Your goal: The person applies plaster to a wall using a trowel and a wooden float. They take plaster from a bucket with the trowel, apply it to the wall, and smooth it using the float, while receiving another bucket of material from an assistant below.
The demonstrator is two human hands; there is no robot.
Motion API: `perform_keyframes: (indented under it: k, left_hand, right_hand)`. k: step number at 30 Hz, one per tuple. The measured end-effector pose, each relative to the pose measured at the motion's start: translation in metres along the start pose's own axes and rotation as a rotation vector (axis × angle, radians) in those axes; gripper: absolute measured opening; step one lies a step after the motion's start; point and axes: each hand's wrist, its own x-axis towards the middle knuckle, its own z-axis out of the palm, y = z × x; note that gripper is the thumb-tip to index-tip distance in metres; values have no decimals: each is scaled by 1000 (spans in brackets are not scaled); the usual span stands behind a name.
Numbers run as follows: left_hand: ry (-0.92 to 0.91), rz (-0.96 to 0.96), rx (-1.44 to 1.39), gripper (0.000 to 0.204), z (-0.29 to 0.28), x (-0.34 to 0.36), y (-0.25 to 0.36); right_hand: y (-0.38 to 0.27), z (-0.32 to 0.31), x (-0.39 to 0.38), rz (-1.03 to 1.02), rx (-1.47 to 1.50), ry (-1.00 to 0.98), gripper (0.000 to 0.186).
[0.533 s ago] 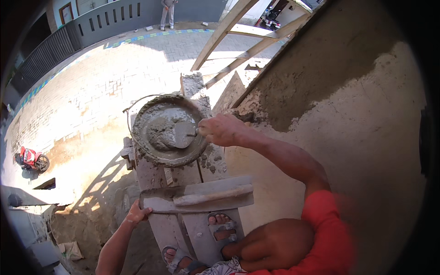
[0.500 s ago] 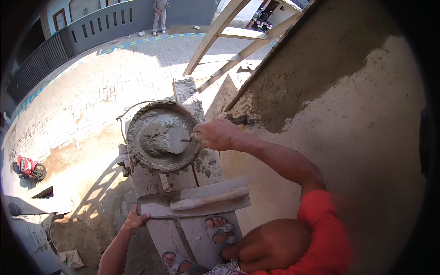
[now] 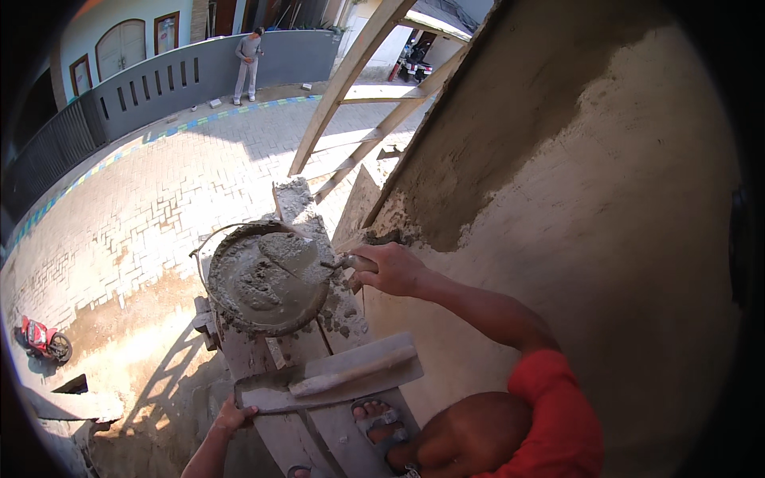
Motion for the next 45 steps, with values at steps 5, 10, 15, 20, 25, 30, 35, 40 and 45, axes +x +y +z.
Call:
perform_keyframes:
  k: [5,10,15,20,25,30,35,40,45]
  left_hand:
    - [-81,18,-4,59,-15,26,-20]
    - [-226,25,-102,58,-2,39,-17]
    - [-162,-41,-11,58,-37,26,-22]
    - [-158,-16,52,55,-15,41,-15]
    - [-136,-12,5,49,-16,28,-14]
    - [-145,-104,81,61,-1,18,8]
    - [-104,-6,49,59,-17,22,-10]
    - [-77,-33,80,64,5,16,12]
    - [-2,-27,102,61,-2,-10,15]
  right_hand:
    - [-34,-108,-44,61,48,149,48]
    - [-101,-240,-109,91,-97,168,49]
    - [-109,-280,-153,133,301,133,50]
    - [27,-344,-188,568,-154,605,54]
    - [-13,-381,-219,545,-223,947,52]
    - [-27,-276,-179,459,132,215,45]
    - [-71,-164,-83,125,-478,-129,45]
    - [-71,-116,-17,96,-559,-174,42]
    - [-81,-67,35,-21,-553,-270,34]
